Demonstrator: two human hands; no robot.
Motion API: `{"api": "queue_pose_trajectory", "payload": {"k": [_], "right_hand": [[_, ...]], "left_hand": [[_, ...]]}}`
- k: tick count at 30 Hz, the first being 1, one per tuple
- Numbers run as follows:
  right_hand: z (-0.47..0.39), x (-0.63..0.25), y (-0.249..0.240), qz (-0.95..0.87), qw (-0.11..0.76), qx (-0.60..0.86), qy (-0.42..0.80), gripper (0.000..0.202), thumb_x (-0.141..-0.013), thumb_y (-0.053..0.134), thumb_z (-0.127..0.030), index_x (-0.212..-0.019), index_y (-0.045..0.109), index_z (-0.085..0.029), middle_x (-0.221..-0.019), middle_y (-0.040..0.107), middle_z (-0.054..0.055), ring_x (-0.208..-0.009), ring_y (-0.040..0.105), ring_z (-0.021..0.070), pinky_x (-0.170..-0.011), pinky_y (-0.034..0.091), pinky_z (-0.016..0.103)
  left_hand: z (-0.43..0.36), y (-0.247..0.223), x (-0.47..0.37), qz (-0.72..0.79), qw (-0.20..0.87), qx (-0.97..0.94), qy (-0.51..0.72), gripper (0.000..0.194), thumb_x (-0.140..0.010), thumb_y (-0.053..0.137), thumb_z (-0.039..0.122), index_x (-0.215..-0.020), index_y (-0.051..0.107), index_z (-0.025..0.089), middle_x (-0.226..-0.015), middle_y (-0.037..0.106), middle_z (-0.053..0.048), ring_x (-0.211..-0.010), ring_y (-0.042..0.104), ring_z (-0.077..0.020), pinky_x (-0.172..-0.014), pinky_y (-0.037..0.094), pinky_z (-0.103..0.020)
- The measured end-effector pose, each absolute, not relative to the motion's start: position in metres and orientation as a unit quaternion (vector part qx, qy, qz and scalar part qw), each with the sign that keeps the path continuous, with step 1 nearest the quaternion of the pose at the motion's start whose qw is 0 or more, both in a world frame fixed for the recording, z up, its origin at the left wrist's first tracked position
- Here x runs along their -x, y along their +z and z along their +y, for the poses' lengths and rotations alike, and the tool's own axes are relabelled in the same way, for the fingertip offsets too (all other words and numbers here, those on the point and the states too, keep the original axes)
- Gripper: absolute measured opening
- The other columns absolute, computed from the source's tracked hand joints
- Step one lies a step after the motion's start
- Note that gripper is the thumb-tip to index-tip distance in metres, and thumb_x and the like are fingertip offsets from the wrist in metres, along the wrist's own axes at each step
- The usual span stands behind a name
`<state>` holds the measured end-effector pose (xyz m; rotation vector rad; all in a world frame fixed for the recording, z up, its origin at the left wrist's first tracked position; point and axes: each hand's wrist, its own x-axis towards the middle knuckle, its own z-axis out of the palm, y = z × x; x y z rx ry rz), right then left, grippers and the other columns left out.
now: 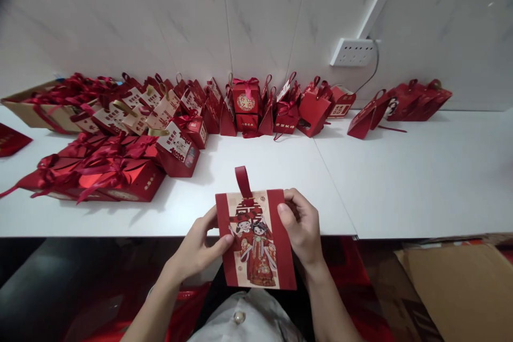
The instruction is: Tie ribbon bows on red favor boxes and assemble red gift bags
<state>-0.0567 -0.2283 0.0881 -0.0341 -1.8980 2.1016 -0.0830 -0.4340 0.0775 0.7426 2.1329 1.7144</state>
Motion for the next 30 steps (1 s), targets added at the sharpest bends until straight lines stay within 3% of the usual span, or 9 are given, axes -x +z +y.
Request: {"api": "queue_pose_trajectory", "payload": {"k": [5,8,11,13,15,18,23,30], "right_hand": [[-0.229,0.054,0.085,-0.661,0.143,0.019,0.737,0.021,-0.083,0.059,-0.041,-0.079,0.061,-0.021,-0.067,0.061,-0.002,-0.058,0.053,0.012,-0.049,0.04,0.021],[-0.228,0.055,0.083,-0.643,0.123,0.039,0.755,0.023,-0.083,0.06,-0.042,-0.077,0.06,-0.02,-0.061,0.056,-0.003,-0.054,0.05,0.0105,-0.047,0.039,0.02],[-0.225,0.061,0.078,-0.583,0.099,0.1,0.801,0.022,-0.082,0.062,-0.04,-0.076,0.06,-0.019,-0.06,0.055,-0.004,-0.05,0.047,0.0091,-0.047,0.039,0.02],[-0.221,0.07,0.072,-0.491,0.067,0.134,0.858,0.018,-0.079,0.064,-0.038,-0.08,0.062,-0.019,-0.063,0.058,-0.003,-0.053,0.051,0.0109,-0.053,0.045,0.023],[-0.215,0.079,0.064,-0.382,0.036,0.117,0.916,0.012,-0.076,0.065,-0.033,-0.079,0.061,-0.022,-0.066,0.06,-0.003,-0.057,0.055,0.013,-0.06,0.049,0.028],[-0.203,0.09,0.053,-0.274,0.02,0.02,0.961,0.011,-0.074,0.062,-0.028,-0.068,0.053,-0.025,-0.06,0.053,-0.006,-0.054,0.051,0.0124,-0.067,0.049,0.033],[-0.19,0.081,0.049,-0.258,0.067,-0.013,0.964,0.017,-0.075,0.055,-0.034,-0.065,0.045,-0.025,-0.052,0.037,-0.008,-0.049,0.042,0.0127,-0.071,0.047,0.037],[-0.178,0.063,0.06,-0.242,0.026,-0.08,0.967,0.018,-0.07,0.056,-0.04,-0.077,0.047,-0.026,-0.054,0.038,-0.007,-0.052,0.043,0.0144,-0.075,0.047,0.04]], "left_hand": [[-0.433,0.075,0.083,0.754,0.146,-0.238,0.595,0.037,-0.086,0.054,0.037,-0.12,0.05,0.021,-0.104,0.067,-0.005,-0.092,0.063,-0.0183,-0.082,0.05,-0.028],[-0.433,0.072,0.083,0.743,0.127,-0.215,0.621,0.042,-0.086,0.052,0.044,-0.12,0.051,0.02,-0.085,0.067,-0.003,-0.075,0.062,-0.0154,-0.072,0.05,-0.026],[-0.43,0.071,0.079,0.693,0.054,-0.241,0.677,0.055,-0.087,0.044,0.056,-0.128,0.044,0.021,-0.063,0.056,0.003,-0.057,0.053,-0.0118,-0.063,0.048,-0.025],[-0.423,0.075,0.075,0.668,-0.013,-0.32,0.672,0.059,-0.086,0.044,0.058,-0.131,0.041,0.02,-0.073,0.06,-0.001,-0.067,0.057,-0.0144,-0.072,0.05,-0.03],[-0.411,0.08,0.068,0.657,-0.058,-0.439,0.61,0.057,-0.084,0.051,0.049,-0.131,0.043,0.018,-0.102,0.062,-0.011,-0.098,0.059,-0.0228,-0.092,0.046,-0.039],[-0.391,0.084,0.057,0.616,-0.045,-0.61,0.496,0.054,-0.081,0.058,0.031,-0.131,0.044,0.017,-0.132,0.051,-0.015,-0.129,0.041,-0.0283,-0.108,0.036,-0.044],[-0.365,0.079,0.043,0.567,0.007,-0.673,0.474,0.043,-0.081,0.056,0.011,-0.123,0.049,0.018,-0.134,0.052,-0.011,-0.131,0.042,-0.0203,-0.108,0.04,-0.034],[-0.353,0.079,0.039,0.549,-0.016,-0.695,0.464,0.036,-0.081,0.056,0.006,-0.116,0.054,0.013,-0.119,0.063,-0.012,-0.122,0.051,-0.0205,-0.103,0.045,-0.035]]}}
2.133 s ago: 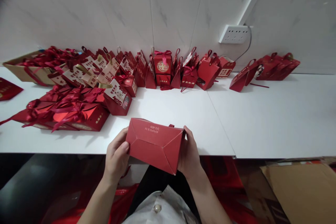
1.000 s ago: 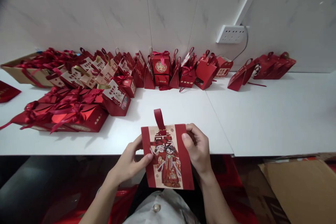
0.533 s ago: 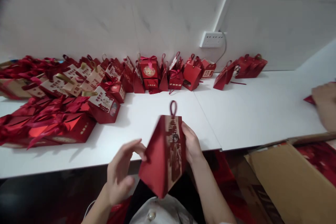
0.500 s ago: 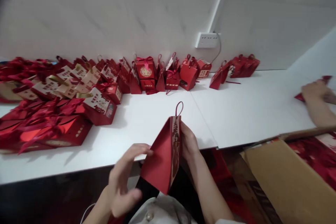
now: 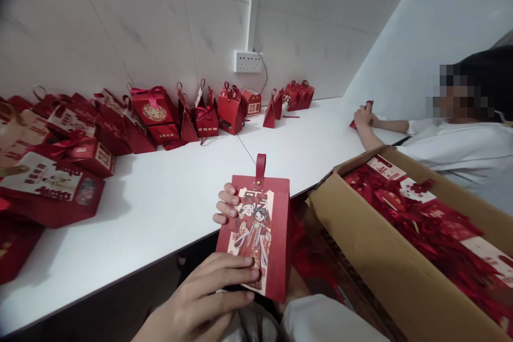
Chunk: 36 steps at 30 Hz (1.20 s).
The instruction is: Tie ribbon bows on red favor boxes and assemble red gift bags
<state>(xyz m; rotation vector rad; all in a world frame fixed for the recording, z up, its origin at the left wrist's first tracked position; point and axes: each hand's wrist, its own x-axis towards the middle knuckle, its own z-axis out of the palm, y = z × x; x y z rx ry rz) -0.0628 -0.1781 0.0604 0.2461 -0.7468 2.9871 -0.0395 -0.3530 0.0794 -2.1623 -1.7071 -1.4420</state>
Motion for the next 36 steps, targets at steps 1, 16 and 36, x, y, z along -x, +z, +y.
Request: {"api": "queue_pose_trajectory", "payload": {"k": [1,16,36], "right_hand": [[-0.177,0.062,0.062,-0.256,0.037,-0.069,0.963,0.018,-0.07,0.057,-0.04,-0.077,0.047,-0.026,-0.054,0.04,-0.007,-0.053,0.045,0.0145,-0.076,0.047,0.04],[-0.147,-0.031,0.08,-0.374,0.164,0.22,0.886,0.029,-0.081,0.051,-0.042,-0.092,0.065,-0.019,-0.087,0.074,0.003,-0.084,0.069,0.0216,-0.068,0.055,0.033],[-0.08,-0.146,0.082,-0.494,0.503,0.399,0.586,0.016,-0.077,0.058,-0.04,-0.083,0.058,-0.026,-0.069,0.065,-0.001,-0.058,0.059,0.0168,-0.057,0.051,0.029]], "left_hand": [[-0.352,0.079,0.04,-0.551,0.031,0.686,-0.474,0.036,-0.082,0.057,0.009,-0.117,0.054,0.012,-0.118,0.063,-0.014,-0.119,0.053,-0.021,-0.101,0.046,-0.035],[-0.291,0.074,0.035,-0.555,-0.267,0.186,-0.765,0.068,-0.073,0.066,0.055,-0.128,0.04,0.024,-0.112,0.059,-0.008,-0.082,0.062,-0.0146,-0.053,0.049,-0.018],[-0.222,0.066,0.05,-0.648,-0.317,0.355,-0.595,0.052,-0.081,0.051,0.058,-0.117,0.048,0.021,-0.114,0.062,-0.011,-0.098,0.064,-0.0247,-0.081,0.055,-0.037]]}}
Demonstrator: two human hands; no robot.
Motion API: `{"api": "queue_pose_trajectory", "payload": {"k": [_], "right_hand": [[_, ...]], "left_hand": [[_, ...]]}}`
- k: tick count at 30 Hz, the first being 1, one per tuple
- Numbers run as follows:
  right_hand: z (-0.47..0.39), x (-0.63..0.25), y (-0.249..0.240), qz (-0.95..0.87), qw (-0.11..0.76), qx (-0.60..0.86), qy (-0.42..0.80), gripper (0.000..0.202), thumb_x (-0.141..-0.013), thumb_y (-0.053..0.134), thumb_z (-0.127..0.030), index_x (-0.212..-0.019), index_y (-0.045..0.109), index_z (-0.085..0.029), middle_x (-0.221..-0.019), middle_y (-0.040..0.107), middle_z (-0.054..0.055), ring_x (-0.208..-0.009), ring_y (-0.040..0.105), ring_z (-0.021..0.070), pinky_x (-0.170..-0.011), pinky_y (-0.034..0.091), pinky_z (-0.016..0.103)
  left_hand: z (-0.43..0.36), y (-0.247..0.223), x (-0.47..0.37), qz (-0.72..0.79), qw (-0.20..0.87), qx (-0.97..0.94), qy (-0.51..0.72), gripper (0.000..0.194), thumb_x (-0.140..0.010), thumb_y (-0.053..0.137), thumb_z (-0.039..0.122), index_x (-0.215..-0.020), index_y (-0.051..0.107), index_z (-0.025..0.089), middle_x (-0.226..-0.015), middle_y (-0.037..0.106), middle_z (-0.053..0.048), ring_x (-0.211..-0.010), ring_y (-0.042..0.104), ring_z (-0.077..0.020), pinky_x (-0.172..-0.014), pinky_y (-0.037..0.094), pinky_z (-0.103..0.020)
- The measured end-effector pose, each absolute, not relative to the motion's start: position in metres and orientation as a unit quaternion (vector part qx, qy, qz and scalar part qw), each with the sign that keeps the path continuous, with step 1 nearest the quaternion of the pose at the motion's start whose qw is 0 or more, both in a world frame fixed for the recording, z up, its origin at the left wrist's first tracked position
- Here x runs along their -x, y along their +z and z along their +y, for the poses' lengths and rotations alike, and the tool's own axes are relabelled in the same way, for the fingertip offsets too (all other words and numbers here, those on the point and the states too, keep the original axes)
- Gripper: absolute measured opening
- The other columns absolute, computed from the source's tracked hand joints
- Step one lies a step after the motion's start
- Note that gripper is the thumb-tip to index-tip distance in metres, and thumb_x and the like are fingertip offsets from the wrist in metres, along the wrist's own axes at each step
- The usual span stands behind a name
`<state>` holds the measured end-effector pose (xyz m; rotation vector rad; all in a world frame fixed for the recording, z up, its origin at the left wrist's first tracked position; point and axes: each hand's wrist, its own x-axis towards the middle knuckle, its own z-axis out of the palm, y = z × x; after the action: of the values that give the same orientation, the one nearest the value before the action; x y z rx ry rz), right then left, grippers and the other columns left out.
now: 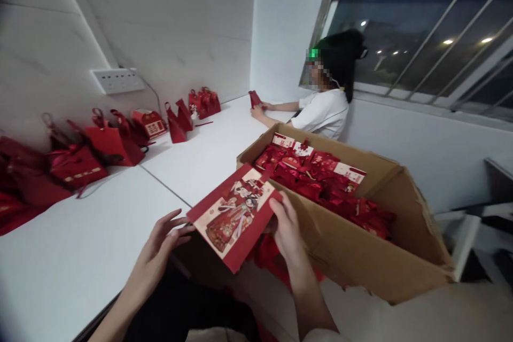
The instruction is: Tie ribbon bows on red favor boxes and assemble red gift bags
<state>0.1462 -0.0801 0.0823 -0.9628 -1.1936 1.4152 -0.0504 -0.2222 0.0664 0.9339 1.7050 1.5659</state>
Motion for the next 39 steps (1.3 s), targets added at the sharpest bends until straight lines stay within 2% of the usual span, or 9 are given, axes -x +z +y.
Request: {"api": "queue_pose_trajectory", "payload": {"k": [3,6,9,13,18,22,29,36,39], "right_hand": [[-0.059,-0.192,0.096,-0.491,0.609,0.432,0.448,0.018,-0.073,0.064,-0.039,-0.078,0.054,-0.025,-0.072,0.06,-0.002,-0.063,0.054,0.0142,-0.058,0.046,0.024],[-0.036,-0.232,0.11,-0.53,0.669,0.494,0.164,0.023,-0.073,0.062,-0.039,-0.084,0.054,-0.02,-0.077,0.059,0.002,-0.067,0.055,0.0158,-0.062,0.046,0.028],[-0.011,-0.265,0.121,-0.562,0.628,0.534,-0.069,0.03,-0.077,0.055,-0.043,-0.09,0.057,-0.016,-0.079,0.06,0.007,-0.068,0.058,0.0197,-0.066,0.047,0.036],[0.013,-0.292,0.129,-0.646,0.562,0.476,-0.199,0.023,-0.084,0.049,-0.037,-0.09,0.06,-0.017,-0.087,0.066,0.012,-0.083,0.064,0.0254,-0.081,0.049,0.047],[0.007,-0.285,0.125,-0.832,0.428,0.285,-0.211,0.021,-0.083,0.054,-0.016,-0.094,0.066,-0.029,-0.095,0.072,0.003,-0.097,0.066,0.023,-0.105,0.03,0.058],[-0.012,-0.258,0.123,-0.872,0.389,0.183,-0.235,0.033,-0.081,0.058,-0.007,-0.095,0.067,-0.035,-0.094,0.074,-0.002,-0.1,0.067,0.0209,-0.104,0.035,0.055],[-0.028,-0.229,0.125,-0.884,0.394,0.241,-0.079,0.012,-0.082,0.061,-0.025,-0.082,0.069,-0.034,-0.077,0.074,-0.003,-0.08,0.071,0.0204,-0.094,0.048,0.053],[0.004,-0.239,0.135,-0.645,0.63,0.427,-0.063,0.014,-0.072,0.068,-0.032,-0.08,0.063,-0.022,-0.075,0.068,0.004,-0.069,0.064,0.0216,-0.071,0.052,0.041],[0.027,-0.261,0.141,-0.535,0.66,0.523,0.066,0.024,-0.067,0.069,-0.039,-0.077,0.063,-0.018,-0.069,0.064,0.001,-0.059,0.058,0.0162,-0.059,0.048,0.031]], "left_hand": [[-0.21,0.052,0.083,0.745,0.276,-0.376,0.476,0.05,-0.078,0.048,0.061,-0.103,0.058,0.019,-0.112,0.064,-0.012,-0.097,0.064,-0.0284,-0.075,0.055,-0.039],[-0.198,0.038,0.112,0.779,0.16,-0.44,0.418,0.046,-0.077,0.046,0.059,-0.095,0.062,0.019,-0.106,0.066,-0.011,-0.097,0.063,-0.0298,-0.079,0.054,-0.042],[-0.189,0.026,0.13,0.777,0.081,-0.496,0.379,0.043,-0.079,0.042,0.054,-0.092,0.064,0.02,-0.101,0.067,-0.009,-0.098,0.061,-0.0286,-0.088,0.05,-0.045],[-0.179,0.004,0.142,0.77,0.056,-0.528,0.353,0.042,-0.08,0.04,0.053,-0.091,0.065,0.021,-0.1,0.068,-0.008,-0.097,0.063,-0.0275,-0.087,0.051,-0.043],[-0.174,-0.025,0.151,0.747,0.01,-0.564,0.353,0.041,-0.08,0.041,0.055,-0.084,0.067,0.023,-0.096,0.071,-0.008,-0.093,0.065,-0.0272,-0.085,0.052,-0.041],[-0.178,-0.032,0.153,0.744,0.021,-0.564,0.356,0.043,-0.081,0.041,0.057,-0.088,0.067,0.023,-0.102,0.069,-0.008,-0.098,0.063,-0.0272,-0.089,0.05,-0.043],[-0.183,-0.032,0.151,0.747,0.036,-0.568,0.344,0.042,-0.082,0.042,0.056,-0.09,0.067,0.023,-0.105,0.067,-0.008,-0.102,0.061,-0.0269,-0.092,0.049,-0.044],[-0.185,-0.026,0.148,0.756,0.039,-0.552,0.349,0.05,-0.081,0.039,0.064,-0.088,0.068,0.024,-0.105,0.068,-0.007,-0.102,0.061,-0.0276,-0.09,0.05,-0.044],[-0.185,-0.036,0.154,0.75,0.031,-0.558,0.353,0.048,-0.081,0.039,0.065,-0.088,0.068,0.028,-0.103,0.069,-0.003,-0.1,0.063,-0.0264,-0.09,0.052,-0.045]]}}
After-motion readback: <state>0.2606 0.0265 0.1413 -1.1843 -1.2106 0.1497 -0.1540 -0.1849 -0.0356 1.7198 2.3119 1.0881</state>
